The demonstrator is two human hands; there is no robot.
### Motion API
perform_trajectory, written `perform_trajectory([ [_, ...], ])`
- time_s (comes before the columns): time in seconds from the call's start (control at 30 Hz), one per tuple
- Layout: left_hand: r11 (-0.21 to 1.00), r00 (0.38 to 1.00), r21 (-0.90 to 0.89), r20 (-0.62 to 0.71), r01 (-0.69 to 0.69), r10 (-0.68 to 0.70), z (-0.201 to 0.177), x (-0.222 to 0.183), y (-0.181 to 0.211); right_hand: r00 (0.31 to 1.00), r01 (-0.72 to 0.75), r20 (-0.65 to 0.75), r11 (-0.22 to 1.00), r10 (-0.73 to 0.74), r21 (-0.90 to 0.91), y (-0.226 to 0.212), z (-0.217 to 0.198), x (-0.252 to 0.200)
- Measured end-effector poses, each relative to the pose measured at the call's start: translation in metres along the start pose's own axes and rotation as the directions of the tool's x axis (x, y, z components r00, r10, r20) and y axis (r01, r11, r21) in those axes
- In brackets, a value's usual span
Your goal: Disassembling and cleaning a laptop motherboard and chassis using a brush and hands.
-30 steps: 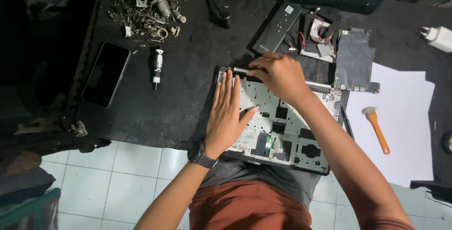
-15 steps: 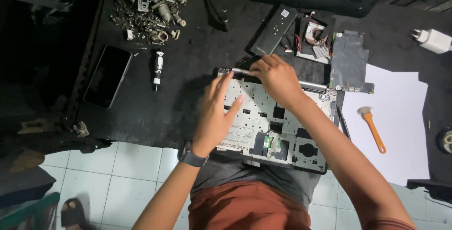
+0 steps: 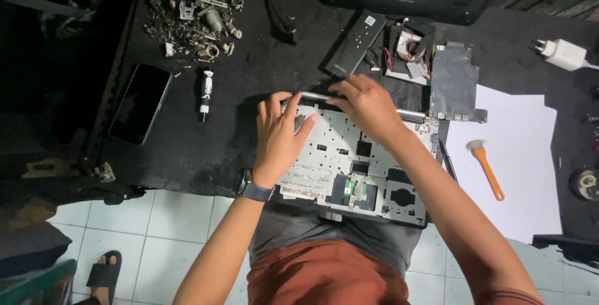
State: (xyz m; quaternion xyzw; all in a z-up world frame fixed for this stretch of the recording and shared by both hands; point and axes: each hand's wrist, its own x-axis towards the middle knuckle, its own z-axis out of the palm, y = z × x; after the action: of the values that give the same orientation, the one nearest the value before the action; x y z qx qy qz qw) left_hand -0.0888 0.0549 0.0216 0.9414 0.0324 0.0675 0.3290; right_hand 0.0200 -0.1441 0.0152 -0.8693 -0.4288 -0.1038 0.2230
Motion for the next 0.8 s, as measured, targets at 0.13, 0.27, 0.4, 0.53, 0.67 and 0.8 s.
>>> perform_trajectory([
  [0.13,0.999,1.000,-0.038,0.003,-0.003,0.003,0.002,0.000,-0.003,0.986,-0.137,-0.101,0.989,0.131,-0.056,0.007,-0.041,-0.041],
  [0.27,0.996,1.000,-0.082,0.024,0.014,-0.012,0.002,0.001,-0.001,0.853,-0.455,-0.319,0.888,0.413,-0.068,0.014,-0.067,-0.111],
  [0.4,0.985,0.994,-0.142,0.067,0.098,-0.089,0.009,0.008,-0.003,0.765,-0.601,-0.358,0.792,0.535,-0.102,-0.008,-0.062,-0.127],
  [0.53,0.962,0.989,-0.230,0.046,0.148,-0.141,0.016,0.010,-0.010,0.687,-0.692,-0.357,0.719,0.633,-0.058,-0.021,-0.044,-0.125],
  [0.67,0.892,0.968,-0.377,0.123,0.249,-0.218,0.000,0.013,0.006,0.571,-0.766,-0.369,0.637,0.733,0.080,-0.015,-0.032,-0.121],
  [0.8,0.881,0.963,-0.389,0.110,0.269,-0.245,0.002,0.012,0.010,0.508,-0.812,-0.363,0.575,0.781,0.101,-0.018,-0.036,-0.115],
])
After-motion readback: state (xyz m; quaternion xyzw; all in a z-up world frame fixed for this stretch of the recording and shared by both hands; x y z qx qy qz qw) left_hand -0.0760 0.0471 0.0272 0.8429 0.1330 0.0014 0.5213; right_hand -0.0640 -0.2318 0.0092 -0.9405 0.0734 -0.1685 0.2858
